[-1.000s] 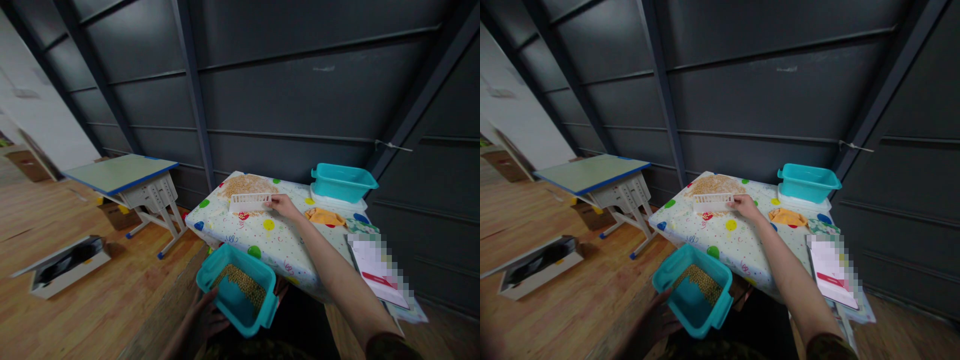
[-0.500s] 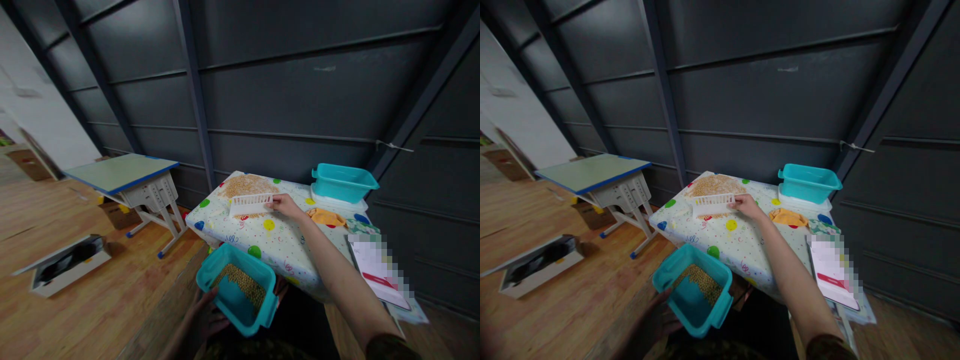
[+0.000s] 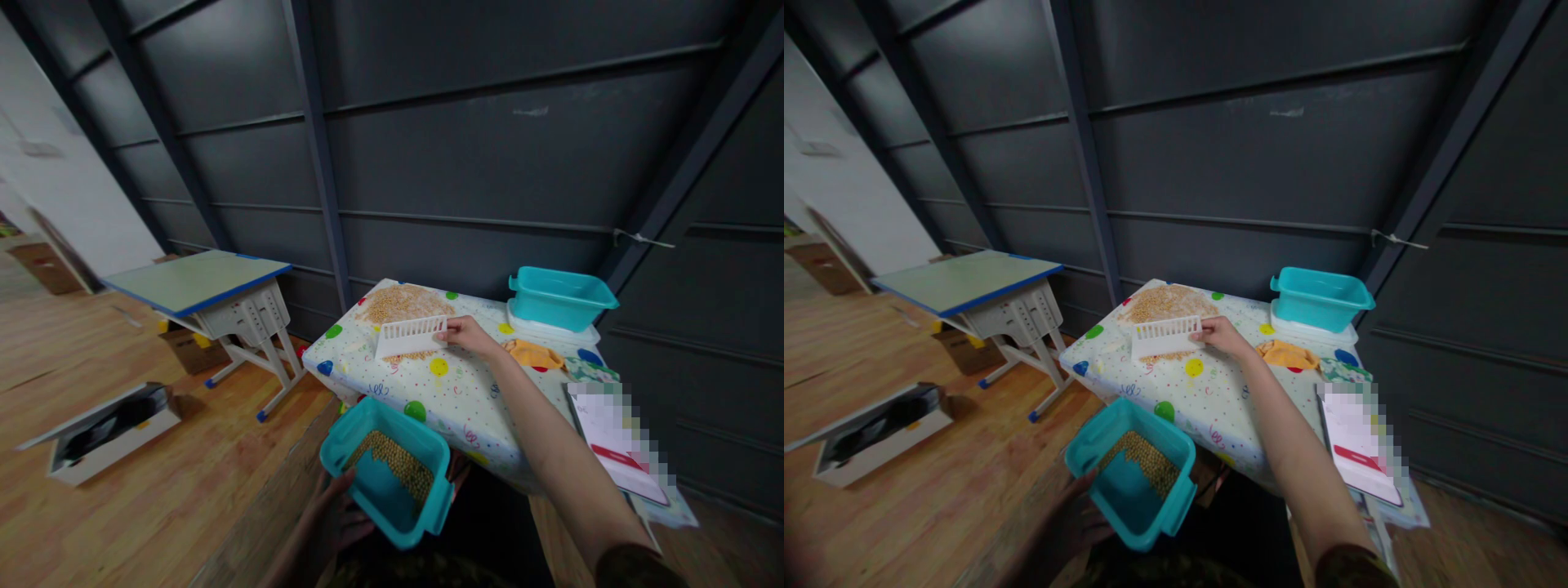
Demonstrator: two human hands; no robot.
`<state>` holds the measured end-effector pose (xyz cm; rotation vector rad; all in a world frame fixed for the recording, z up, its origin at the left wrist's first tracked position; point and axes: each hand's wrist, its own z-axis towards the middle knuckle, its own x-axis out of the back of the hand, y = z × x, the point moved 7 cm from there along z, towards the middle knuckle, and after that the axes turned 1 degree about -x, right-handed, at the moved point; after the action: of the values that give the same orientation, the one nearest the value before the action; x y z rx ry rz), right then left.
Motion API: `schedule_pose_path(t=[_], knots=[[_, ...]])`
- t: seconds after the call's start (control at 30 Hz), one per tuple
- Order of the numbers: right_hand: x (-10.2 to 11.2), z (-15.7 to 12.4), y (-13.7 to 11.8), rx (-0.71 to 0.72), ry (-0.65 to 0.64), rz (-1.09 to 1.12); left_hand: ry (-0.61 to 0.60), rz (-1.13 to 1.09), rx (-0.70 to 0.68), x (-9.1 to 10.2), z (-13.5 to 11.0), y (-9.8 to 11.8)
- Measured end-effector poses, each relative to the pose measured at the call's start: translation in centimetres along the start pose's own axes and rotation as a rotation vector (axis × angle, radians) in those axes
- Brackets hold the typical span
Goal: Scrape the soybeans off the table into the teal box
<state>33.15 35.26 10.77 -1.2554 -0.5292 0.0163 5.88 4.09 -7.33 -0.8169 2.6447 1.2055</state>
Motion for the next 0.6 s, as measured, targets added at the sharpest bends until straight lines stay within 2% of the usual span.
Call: schedule_pose_path(t=[0.1,0.23,0.43,0.6], knots=[[0.4,-0.1,0.3,-0.069,-0.014,0.102,-0.021,0.011,-0.012,-0.3,-0.4,0.3],[2.0,-0.2,0.4,-0.099,0.031,0.146,-0.022,0.017,-0.017,-0.6,-0.8,0.5],[5.5,-0.4,1.6,-0.137,0.197,0.139,-0.013,0.017,-0.029,-0.5,-0.7,0.4],[5.9,-0.6,2.1,-0.129,0.241,0.103,-0.012,0.016,-0.006,-0.5,-0.4,0.2]])
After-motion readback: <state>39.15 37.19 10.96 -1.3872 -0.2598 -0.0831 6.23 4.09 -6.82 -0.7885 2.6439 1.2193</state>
